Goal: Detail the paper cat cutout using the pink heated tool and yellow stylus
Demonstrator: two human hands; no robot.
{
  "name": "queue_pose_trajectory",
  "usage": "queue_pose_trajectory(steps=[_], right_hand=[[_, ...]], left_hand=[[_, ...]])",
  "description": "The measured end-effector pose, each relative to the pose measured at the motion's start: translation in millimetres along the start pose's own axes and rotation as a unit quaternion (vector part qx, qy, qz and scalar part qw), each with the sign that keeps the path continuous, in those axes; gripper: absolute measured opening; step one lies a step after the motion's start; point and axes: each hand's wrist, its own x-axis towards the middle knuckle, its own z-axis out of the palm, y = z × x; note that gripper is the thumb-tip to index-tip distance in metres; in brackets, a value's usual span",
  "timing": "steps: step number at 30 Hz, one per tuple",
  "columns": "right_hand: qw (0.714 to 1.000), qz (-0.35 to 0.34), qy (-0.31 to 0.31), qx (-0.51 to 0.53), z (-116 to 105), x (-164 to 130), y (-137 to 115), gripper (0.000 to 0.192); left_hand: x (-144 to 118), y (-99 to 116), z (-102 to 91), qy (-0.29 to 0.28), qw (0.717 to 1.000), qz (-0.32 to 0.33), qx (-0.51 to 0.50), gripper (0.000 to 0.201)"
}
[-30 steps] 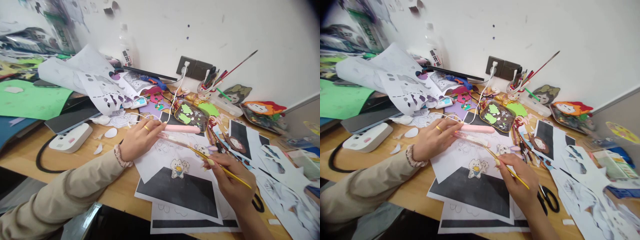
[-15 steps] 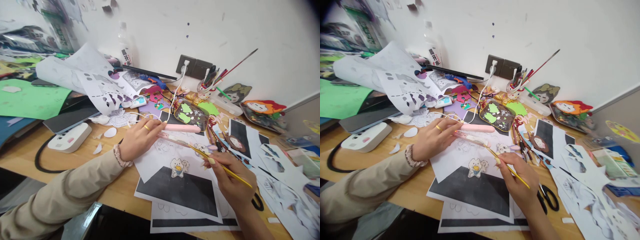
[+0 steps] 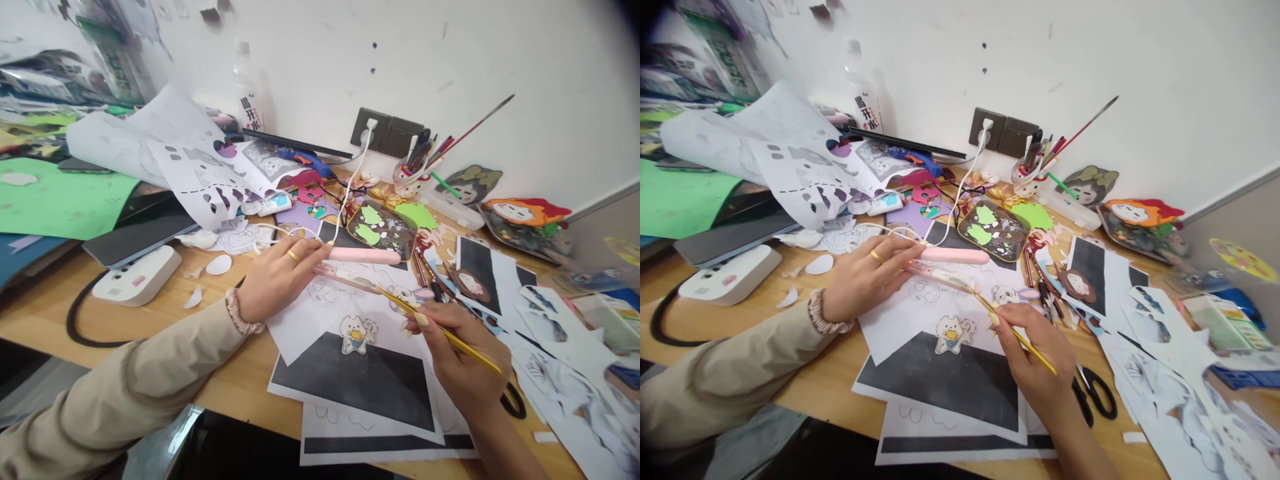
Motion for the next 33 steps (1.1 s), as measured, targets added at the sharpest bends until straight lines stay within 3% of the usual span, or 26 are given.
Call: queue_pose_trajectory(steps=[33], right_hand=[[1.000, -0.001, 0.025, -0.018, 3.8, 1.2, -3.3, 0.006]], left_hand=[[-0.2, 0.9, -0.2, -0.017, 1.000, 0.012, 0.006, 0.032]])
